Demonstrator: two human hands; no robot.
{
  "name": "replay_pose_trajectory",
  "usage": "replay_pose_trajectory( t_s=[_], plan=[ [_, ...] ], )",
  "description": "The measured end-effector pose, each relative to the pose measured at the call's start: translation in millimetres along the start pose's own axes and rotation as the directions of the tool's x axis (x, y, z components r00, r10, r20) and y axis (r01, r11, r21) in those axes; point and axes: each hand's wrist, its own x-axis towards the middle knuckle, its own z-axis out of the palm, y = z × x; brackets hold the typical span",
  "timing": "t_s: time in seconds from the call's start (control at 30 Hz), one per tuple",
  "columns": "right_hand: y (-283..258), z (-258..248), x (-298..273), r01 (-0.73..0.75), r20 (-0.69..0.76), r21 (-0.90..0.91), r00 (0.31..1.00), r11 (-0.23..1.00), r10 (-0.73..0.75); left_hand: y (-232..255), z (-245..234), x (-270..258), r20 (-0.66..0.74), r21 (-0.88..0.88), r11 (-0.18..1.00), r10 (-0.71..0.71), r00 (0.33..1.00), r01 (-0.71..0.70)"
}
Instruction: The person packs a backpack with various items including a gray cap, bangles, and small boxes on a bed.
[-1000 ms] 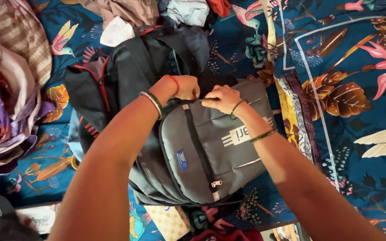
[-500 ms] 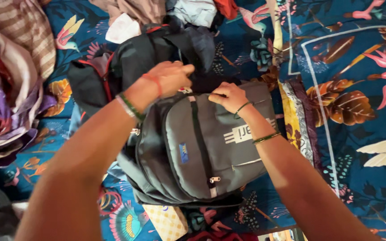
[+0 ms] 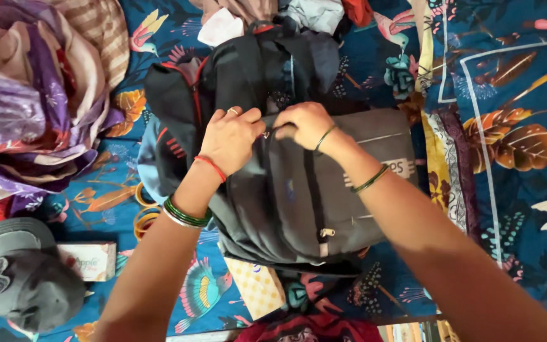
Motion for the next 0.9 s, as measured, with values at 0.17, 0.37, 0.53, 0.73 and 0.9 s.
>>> replay_pose_trajectory(
  t_s=[0.17,0.37,0.53,0.73,0.9],
  plan=[
    [34.6,-1.7,7.1,-0.113,-0.189,0.2,0.97,0.973,0.151,33.0,-11.1,-43.0,-0.024,-0.013,0.993,0.115,0.993,-0.115],
    [37.3,7.8,16.8,-0.239,-0.297,0.217,0.907,0.947,0.297,115.4,18.1,-118.6,-0.073,-0.193,0.98,-0.059,0.996,0.044],
    [-33.5,-4.8,-24.9,0.347,0.142,-0.097,0.932,0.933,-0.332,131.2,37.1,-145.5,-0.158,-0.239,0.947,-0.258,0.953,0.216],
    [-87.9,-9.4,-89.3,0.529,0.202,-0.232,0.847,0.817,-0.491,150.8,44.8,-152.1,-0.167,-0.127,0.958,-0.277,0.946,0.258],
    [-66.9,-18.9,-86.0,0.526,0.082,-0.527,0.813,0.668,-0.576,193.4,52.0,-151.9,-0.081,-0.034,0.982,-0.188,0.979,0.186]
  ],
)
